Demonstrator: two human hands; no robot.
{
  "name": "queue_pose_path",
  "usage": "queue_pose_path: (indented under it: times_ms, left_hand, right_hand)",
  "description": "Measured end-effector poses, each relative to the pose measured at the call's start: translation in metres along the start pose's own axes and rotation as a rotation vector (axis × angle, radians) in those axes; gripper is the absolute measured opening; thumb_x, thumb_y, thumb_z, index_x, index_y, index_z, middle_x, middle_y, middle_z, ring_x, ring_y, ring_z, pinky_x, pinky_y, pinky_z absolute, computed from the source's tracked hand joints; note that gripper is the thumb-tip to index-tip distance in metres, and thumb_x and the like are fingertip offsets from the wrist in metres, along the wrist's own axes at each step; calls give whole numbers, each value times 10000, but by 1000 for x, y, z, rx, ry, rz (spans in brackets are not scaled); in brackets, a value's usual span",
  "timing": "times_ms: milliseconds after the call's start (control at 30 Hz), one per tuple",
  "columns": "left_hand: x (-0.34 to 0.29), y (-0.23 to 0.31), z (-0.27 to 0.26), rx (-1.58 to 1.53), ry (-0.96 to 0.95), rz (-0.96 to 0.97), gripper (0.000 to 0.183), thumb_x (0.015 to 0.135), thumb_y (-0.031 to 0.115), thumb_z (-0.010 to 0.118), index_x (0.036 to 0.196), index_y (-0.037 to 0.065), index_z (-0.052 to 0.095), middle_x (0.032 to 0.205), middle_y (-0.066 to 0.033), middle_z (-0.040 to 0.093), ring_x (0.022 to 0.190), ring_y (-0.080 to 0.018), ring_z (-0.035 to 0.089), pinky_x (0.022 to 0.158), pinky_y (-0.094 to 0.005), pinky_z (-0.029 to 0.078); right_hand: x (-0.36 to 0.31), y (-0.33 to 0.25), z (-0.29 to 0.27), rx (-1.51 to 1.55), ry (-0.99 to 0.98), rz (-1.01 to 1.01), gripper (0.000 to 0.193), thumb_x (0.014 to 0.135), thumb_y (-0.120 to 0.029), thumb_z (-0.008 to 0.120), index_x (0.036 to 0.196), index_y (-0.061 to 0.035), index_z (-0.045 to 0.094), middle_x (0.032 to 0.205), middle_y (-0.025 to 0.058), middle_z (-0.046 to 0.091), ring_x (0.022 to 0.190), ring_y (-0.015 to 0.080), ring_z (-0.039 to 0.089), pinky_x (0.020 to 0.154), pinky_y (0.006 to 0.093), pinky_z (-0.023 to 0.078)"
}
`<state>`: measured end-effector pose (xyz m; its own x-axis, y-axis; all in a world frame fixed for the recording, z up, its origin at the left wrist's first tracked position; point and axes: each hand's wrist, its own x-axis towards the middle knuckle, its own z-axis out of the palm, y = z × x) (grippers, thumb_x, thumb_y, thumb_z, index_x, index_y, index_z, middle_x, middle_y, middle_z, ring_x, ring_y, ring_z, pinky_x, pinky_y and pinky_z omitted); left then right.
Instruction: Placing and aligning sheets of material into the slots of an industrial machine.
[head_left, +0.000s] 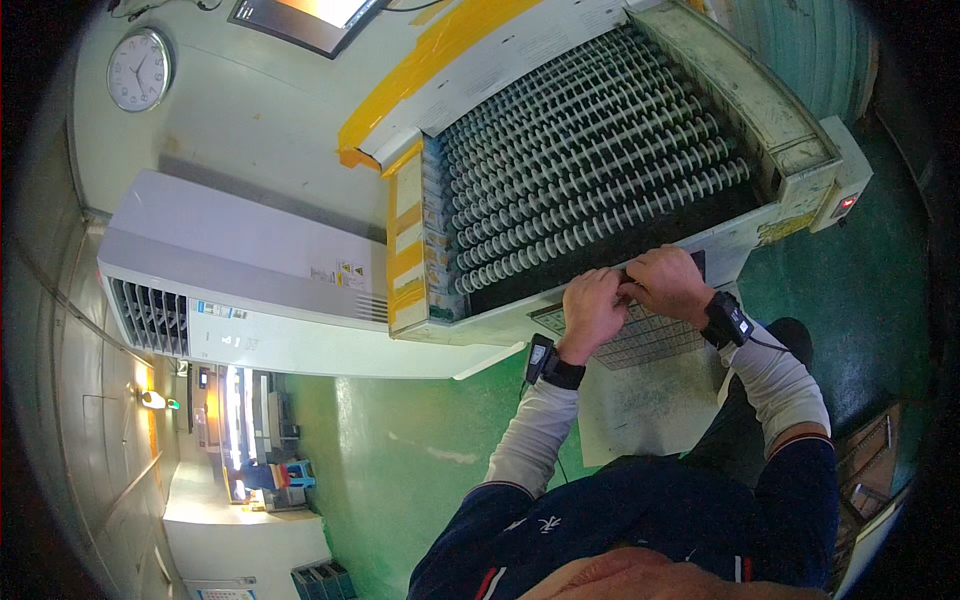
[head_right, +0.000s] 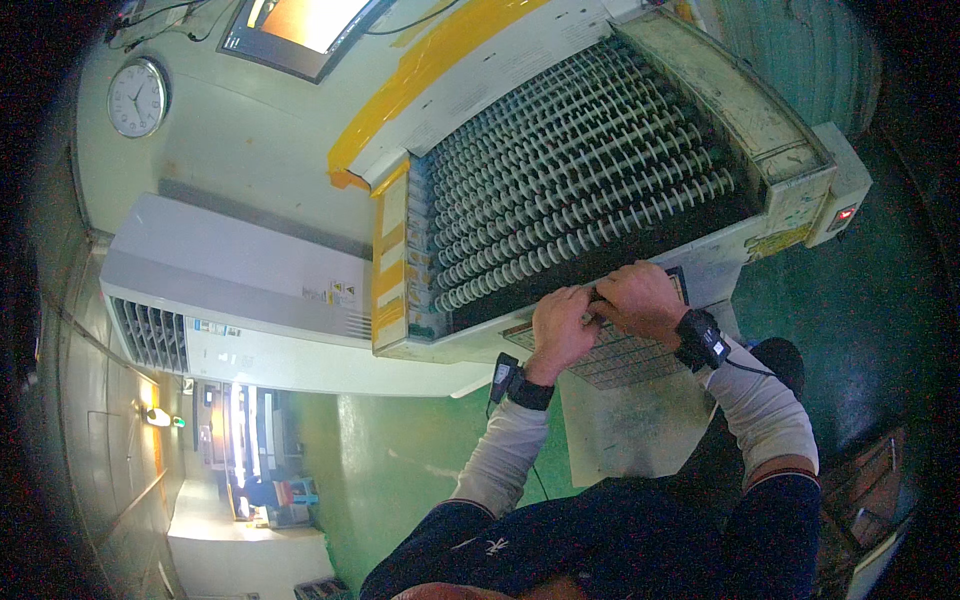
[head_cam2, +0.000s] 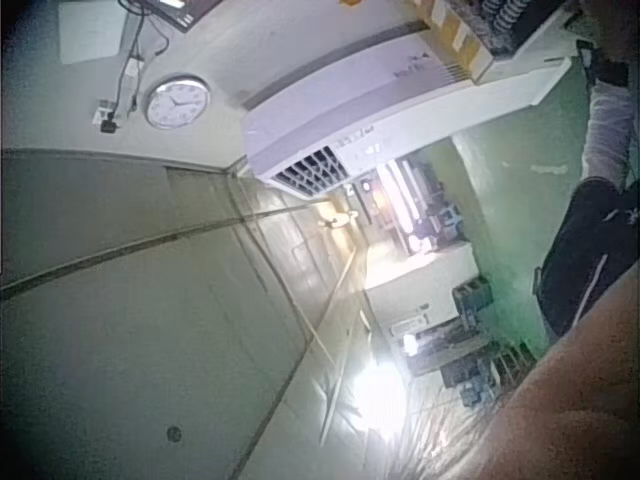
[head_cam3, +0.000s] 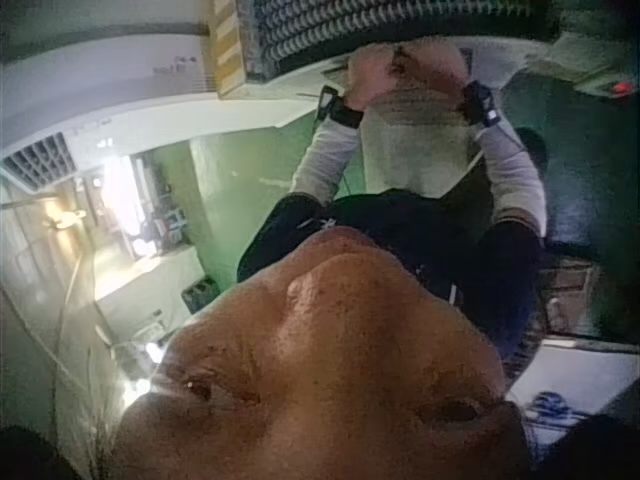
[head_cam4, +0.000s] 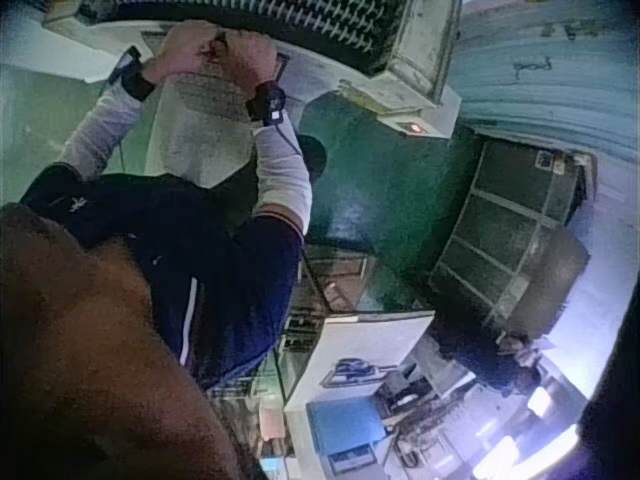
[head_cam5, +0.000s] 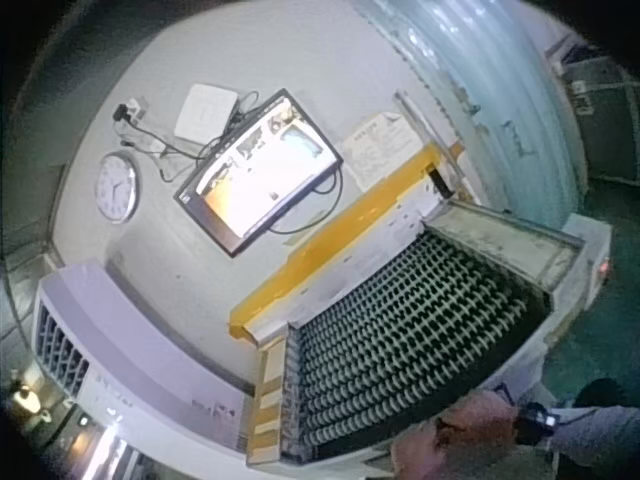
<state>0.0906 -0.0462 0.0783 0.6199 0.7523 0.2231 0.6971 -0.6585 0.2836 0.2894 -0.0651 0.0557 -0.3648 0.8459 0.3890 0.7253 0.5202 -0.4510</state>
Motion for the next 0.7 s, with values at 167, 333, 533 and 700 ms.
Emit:
queue_pose_path:
  times_ms: [167, 333, 533, 700]
  left_hand:
    - [0, 0, 0, 21, -32, -21, 292, 746, 183, 796, 1000, 87, 690, 944, -115, 703, 960, -352, 681, 818, -489, 535]
    - [1, 1, 1, 37, -25, -26, 292, 742, 183, 791, 1000, 89, 693, 959, -114, 709, 973, -350, 684, 829, -487, 539]
    - [0, 0, 1, 33, -13, -12, 314, 741, 180, 788, 1029, 86, 705, 963, -111, 711, 977, -347, 685, 831, -484, 540]
    - [1, 0, 0, 27, -28, -7, 321, 744, 182, 791, 1036, 80, 707, 959, -112, 711, 969, -346, 687, 812, -481, 540]
  right_hand:
    - [0, -1, -1, 8, -11, 20, 339, 947, -407, 666, 914, -76, 732, 898, 144, 736, 878, 372, 713, 810, 517, 546]
    - [0, 0, 0, 9, -21, 14, 348, 946, -415, 665, 919, -76, 736, 903, 144, 737, 883, 374, 712, 812, 522, 543]
    - [0, 1, 1, 6, -21, 15, 352, 944, -420, 665, 914, -76, 735, 901, 145, 734, 879, 374, 711, 808, 520, 543]
    - [0, 2, 2, 22, 5, -5, 338, 941, -406, 672, 901, -75, 729, 890, 144, 729, 869, 372, 710, 801, 516, 544]
